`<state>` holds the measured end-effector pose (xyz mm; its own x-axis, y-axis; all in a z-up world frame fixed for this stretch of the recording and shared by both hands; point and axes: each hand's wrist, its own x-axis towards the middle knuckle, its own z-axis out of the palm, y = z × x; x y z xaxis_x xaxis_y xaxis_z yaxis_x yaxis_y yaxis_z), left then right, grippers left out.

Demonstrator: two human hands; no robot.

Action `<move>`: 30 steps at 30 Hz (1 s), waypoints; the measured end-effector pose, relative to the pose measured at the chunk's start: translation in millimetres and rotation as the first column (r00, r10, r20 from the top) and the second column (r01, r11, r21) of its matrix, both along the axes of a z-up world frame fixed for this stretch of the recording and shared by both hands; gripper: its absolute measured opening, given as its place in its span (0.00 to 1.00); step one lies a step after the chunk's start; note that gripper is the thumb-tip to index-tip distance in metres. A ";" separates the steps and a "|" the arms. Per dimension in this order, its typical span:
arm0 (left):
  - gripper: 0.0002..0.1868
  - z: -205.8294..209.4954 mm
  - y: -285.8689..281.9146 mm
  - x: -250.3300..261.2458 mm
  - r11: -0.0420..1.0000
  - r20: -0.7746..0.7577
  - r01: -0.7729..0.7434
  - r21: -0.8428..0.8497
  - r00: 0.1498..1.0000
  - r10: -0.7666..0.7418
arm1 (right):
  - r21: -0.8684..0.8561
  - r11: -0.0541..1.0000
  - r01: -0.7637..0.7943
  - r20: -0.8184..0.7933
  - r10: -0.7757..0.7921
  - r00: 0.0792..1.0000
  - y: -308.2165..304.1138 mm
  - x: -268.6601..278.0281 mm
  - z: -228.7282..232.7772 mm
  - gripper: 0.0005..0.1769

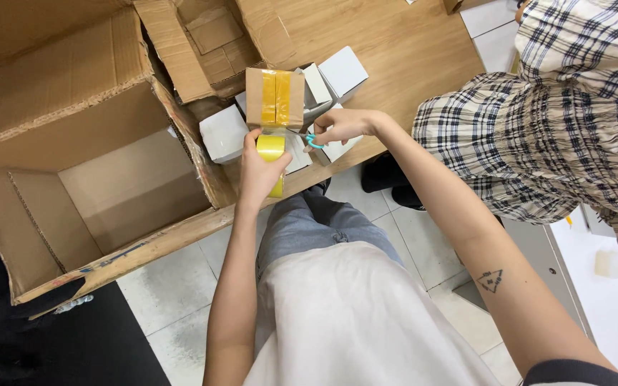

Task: Packing various candle products and materials into shipping boxes.

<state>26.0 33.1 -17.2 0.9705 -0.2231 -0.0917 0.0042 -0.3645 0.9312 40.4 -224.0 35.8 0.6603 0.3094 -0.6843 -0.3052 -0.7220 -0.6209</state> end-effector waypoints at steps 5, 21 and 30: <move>0.41 25.8 -0.6 0.1 1.000 -0.170 -0.020 0.024 0.985 0.023 | 0.014 1.000 0.004 0.002 -0.004 1.000 4.4 8.4 -0.2 0.22; 0.41 9.7 0.2 1.5 1.000 -0.107 -0.007 0.015 0.994 0.009 | 0.110 0.994 -0.012 -0.008 0.013 1.000 4.6 16.8 -15.0 0.15; 0.40 11.6 1.1 2.0 0.999 -0.076 0.016 0.043 0.997 -0.012 | 0.175 0.983 0.060 -0.020 -0.058 0.998 4.6 16.0 -17.5 0.14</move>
<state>28.0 34.2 -5.6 0.9571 -0.2308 -0.1750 0.0691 -0.4051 0.9117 56.4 -219.4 18.2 0.6708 0.3867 -0.6328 -0.3543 -0.5825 -0.7316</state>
